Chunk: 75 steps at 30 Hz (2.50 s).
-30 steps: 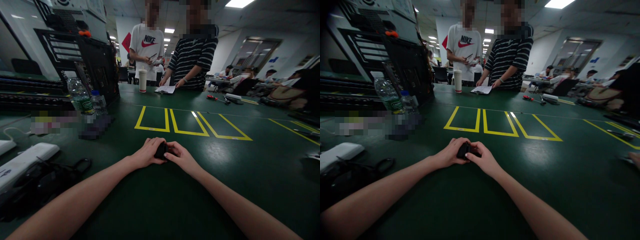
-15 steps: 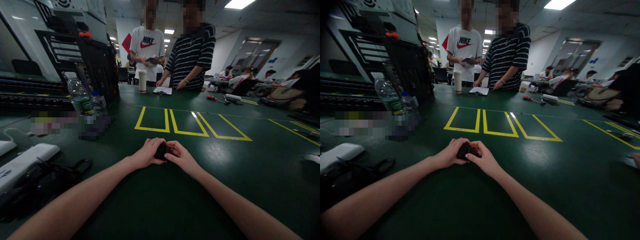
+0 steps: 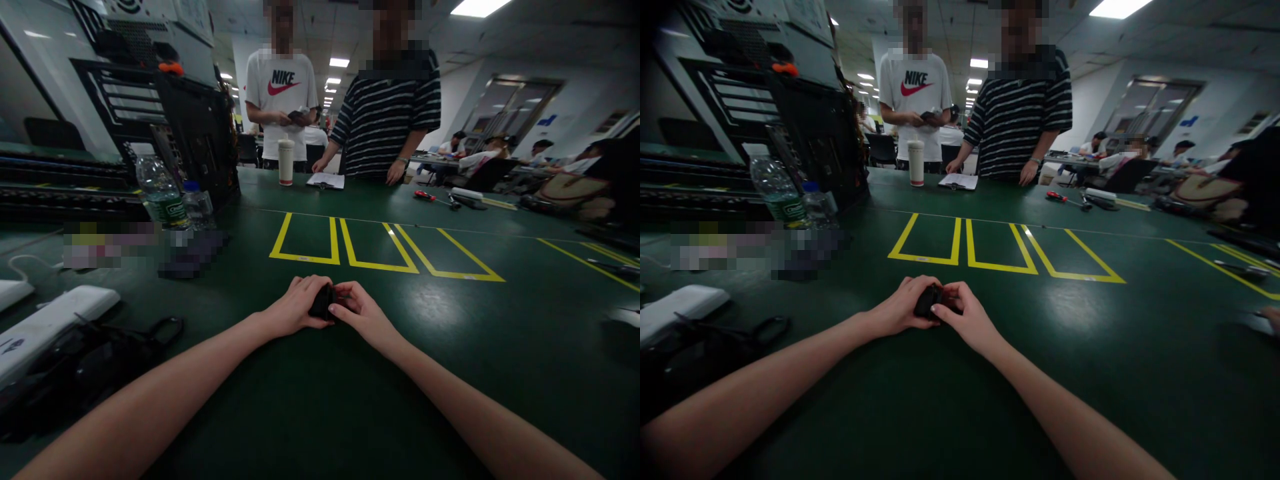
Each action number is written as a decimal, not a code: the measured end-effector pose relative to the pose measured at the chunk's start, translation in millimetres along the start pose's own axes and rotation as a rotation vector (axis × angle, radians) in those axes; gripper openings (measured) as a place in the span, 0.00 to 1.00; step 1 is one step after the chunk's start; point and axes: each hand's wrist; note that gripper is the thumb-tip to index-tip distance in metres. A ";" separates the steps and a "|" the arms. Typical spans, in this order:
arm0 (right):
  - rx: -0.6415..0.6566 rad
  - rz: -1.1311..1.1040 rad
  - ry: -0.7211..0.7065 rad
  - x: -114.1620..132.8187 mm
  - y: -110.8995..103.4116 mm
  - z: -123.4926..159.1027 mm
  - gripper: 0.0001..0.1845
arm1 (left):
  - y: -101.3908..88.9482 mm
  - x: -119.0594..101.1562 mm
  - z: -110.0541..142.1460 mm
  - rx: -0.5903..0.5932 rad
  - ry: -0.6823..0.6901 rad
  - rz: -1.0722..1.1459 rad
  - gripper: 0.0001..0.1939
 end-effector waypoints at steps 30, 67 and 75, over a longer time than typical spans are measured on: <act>0.056 0.037 -0.050 3.8 -0.5 4.9 0.16 | -1.7 -2.4 0.3 0.011 -0.035 0.013 0.29; -0.024 -0.063 0.043 -2.1 0.2 -7.4 0.15 | -1.4 -2.3 1.6 0.000 -0.003 0.000 0.29; -0.052 -0.054 0.025 -2.2 3.6 -4.0 0.15 | 1.2 -1.9 -0.2 -0.009 -0.025 -0.001 0.28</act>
Point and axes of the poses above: each hand's wrist, its own z-axis away from the middle knuckle, its own y-axis out of the palm, x = y × z, and after that the axes turned 4 degrees about -z, right-handed
